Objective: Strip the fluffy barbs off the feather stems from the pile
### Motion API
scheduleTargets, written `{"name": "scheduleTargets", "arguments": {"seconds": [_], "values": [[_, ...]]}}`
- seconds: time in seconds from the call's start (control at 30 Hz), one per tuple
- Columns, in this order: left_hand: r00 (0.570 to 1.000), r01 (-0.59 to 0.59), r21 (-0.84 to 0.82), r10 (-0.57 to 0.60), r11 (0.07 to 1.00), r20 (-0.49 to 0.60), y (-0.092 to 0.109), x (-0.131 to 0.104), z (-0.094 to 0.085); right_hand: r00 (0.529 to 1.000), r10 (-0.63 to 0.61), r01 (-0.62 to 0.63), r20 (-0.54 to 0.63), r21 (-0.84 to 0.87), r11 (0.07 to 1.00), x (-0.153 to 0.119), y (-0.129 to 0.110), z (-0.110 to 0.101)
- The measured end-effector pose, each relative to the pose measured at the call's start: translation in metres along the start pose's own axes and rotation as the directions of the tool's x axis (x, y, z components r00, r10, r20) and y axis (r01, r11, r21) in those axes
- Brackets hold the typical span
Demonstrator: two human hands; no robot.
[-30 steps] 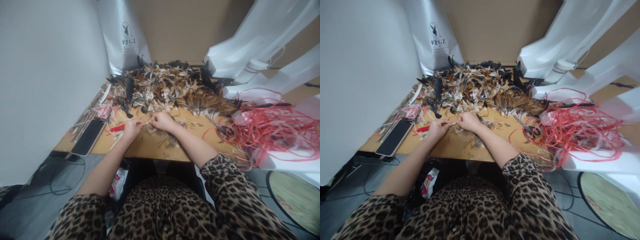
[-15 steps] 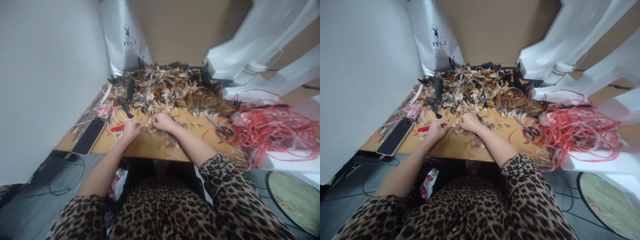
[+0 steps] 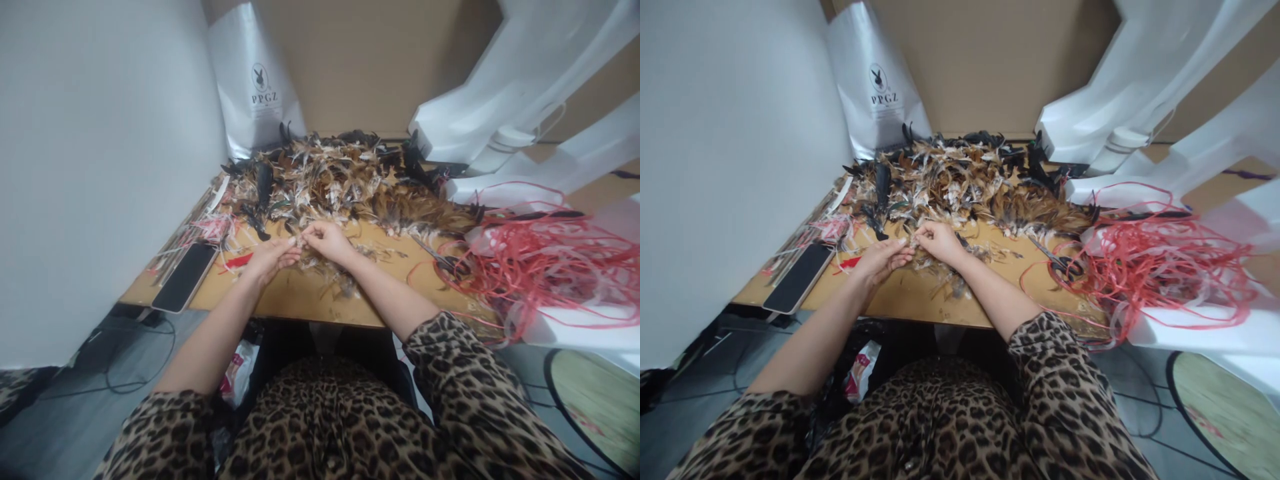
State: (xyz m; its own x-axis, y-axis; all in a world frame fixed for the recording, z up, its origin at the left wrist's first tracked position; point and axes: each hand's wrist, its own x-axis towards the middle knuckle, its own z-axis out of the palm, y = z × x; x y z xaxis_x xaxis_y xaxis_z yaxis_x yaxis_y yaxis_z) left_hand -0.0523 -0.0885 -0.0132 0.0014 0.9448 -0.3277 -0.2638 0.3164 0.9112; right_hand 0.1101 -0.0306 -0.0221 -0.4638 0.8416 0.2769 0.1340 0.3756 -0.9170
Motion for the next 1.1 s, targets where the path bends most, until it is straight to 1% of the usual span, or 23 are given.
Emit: {"name": "scheduleTargets", "arguments": {"seconds": [0.07,0.13,0.2,0.27,0.33,0.4,0.5,0.6,0.67,0.73,0.8,0.9,1.0,1.1], "values": [[1.0,-0.015,-0.016,0.016,1.0,0.016,-0.002,0.004,0.003,0.999,-0.045,0.045,0.008,0.006,0.999,-0.001,-0.004,-0.001],[0.999,-0.041,-0.059,0.042,0.997,0.007,-0.002,0.008,0.007,0.997,-0.069,0.069,0.016,0.041,0.997,-0.001,-0.009,-0.003],[0.997,-0.07,-0.105,0.071,0.992,0.006,0.001,0.011,0.012,0.997,-0.077,0.077,-0.012,0.102,0.992,0.001,-0.013,-0.008],[0.994,-0.098,-0.13,0.103,0.987,0.03,0.007,0.015,0.018,0.993,-0.046,0.064,-0.106,0.179,0.982,0.004,-0.015,-0.015],[0.988,-0.128,-0.122,0.138,0.984,0.076,0.012,0.019,0.024,0.975,0.023,0.034,-0.22,0.253,0.967,0.007,-0.015,-0.025],[0.977,-0.152,-0.083,0.162,0.985,0.138,0.017,0.025,0.031,0.958,0.093,-0.009,-0.269,0.3,0.954,0.01,-0.014,-0.036],[0.957,-0.187,0.013,0.179,0.982,0.227,0.02,0.037,0.042,0.967,0.125,-0.052,-0.222,0.31,0.949,0.012,-0.014,-0.05],[0.935,-0.246,0.093,0.211,0.965,0.286,0.021,0.049,0.052,0.977,0.141,-0.087,-0.163,0.301,0.95,0.012,-0.013,-0.055],[0.919,-0.282,0.124,0.231,0.951,0.318,0.019,0.056,0.056,0.975,0.158,-0.109,-0.156,0.285,0.952,0.013,-0.011,-0.056],[0.909,-0.305,0.141,0.244,0.942,0.337,0.016,0.062,0.058,0.971,0.162,-0.118,-0.179,0.234,0.965,0.014,-0.009,-0.056],[0.909,-0.311,0.139,0.252,0.94,0.332,0.011,0.066,0.058,0.965,0.155,-0.124,-0.21,0.154,0.98,0.015,-0.007,-0.056],[0.919,-0.323,0.107,0.284,0.94,0.273,0.005,0.069,0.056,0.958,0.153,-0.145,-0.243,0.049,0.988,0.016,-0.006,-0.055],[0.922,-0.37,0.098,0.353,0.924,0.158,0.001,0.07,0.053,0.947,0.152,-0.155,-0.282,0.011,0.988,0.017,-0.007,-0.052],[0.898,-0.438,0.151,0.439,0.886,0.029,0.0,0.071,0.05,0.943,0.152,-0.156,-0.296,0.009,0.988,0.017,-0.003,-0.048]]}}
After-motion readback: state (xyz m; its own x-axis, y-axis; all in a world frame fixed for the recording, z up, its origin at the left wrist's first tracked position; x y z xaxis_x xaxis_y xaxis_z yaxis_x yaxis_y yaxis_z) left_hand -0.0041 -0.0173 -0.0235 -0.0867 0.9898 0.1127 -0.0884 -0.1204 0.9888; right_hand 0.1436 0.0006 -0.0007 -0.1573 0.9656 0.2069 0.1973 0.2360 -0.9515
